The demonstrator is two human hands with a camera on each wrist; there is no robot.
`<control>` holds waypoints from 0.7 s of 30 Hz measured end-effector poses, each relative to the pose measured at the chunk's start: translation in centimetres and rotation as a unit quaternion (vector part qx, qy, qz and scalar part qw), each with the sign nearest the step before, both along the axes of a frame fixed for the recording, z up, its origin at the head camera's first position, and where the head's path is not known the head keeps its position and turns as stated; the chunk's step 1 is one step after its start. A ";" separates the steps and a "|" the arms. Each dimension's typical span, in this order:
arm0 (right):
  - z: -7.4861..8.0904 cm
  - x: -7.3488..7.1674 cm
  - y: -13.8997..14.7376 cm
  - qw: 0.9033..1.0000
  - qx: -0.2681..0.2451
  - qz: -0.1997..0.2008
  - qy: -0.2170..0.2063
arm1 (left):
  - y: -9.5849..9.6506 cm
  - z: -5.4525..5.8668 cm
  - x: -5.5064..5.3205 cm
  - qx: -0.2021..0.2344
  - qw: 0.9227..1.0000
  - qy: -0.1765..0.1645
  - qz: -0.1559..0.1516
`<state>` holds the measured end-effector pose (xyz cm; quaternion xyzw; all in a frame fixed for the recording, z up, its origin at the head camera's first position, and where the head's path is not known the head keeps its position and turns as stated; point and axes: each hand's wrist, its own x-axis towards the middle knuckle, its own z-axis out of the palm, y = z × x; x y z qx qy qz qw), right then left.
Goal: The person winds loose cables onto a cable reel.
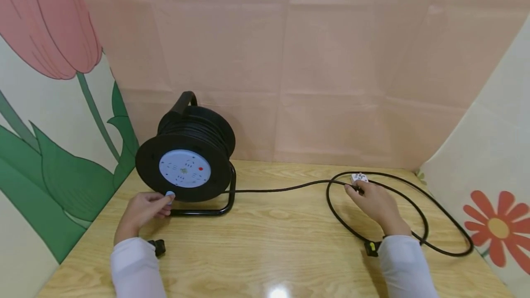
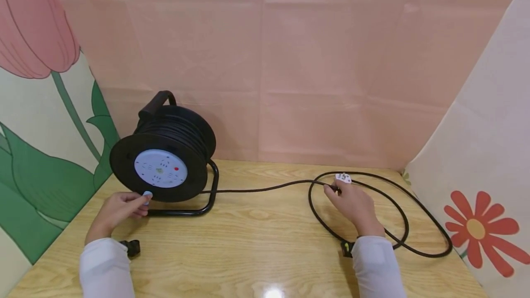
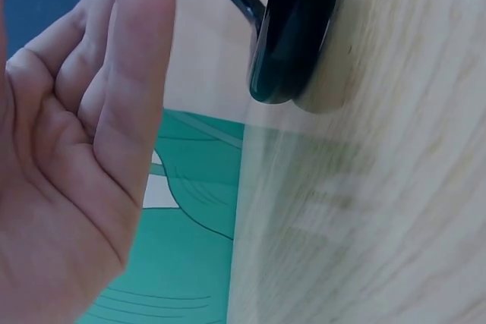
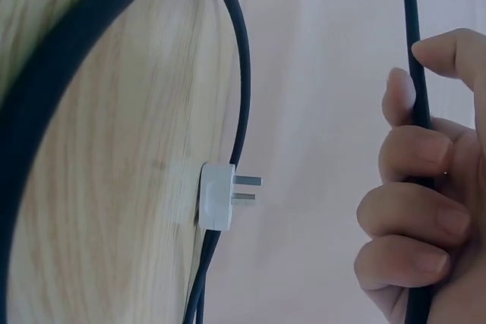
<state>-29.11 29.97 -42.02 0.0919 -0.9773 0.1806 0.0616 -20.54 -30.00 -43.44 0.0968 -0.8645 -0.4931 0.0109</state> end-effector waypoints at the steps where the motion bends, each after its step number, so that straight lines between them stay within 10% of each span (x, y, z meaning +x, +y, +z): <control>1: 0.0 0.0 0.0 1.000 0.001 0.000 0.002 | 0.0 0.0 0.0 0.000 1.000 0.002 0.004; 21: -1.2 -0.5 1.8 0.996 -0.019 0.064 -0.066 | -0.4 -0.2 0.4 0.005 0.999 0.024 0.036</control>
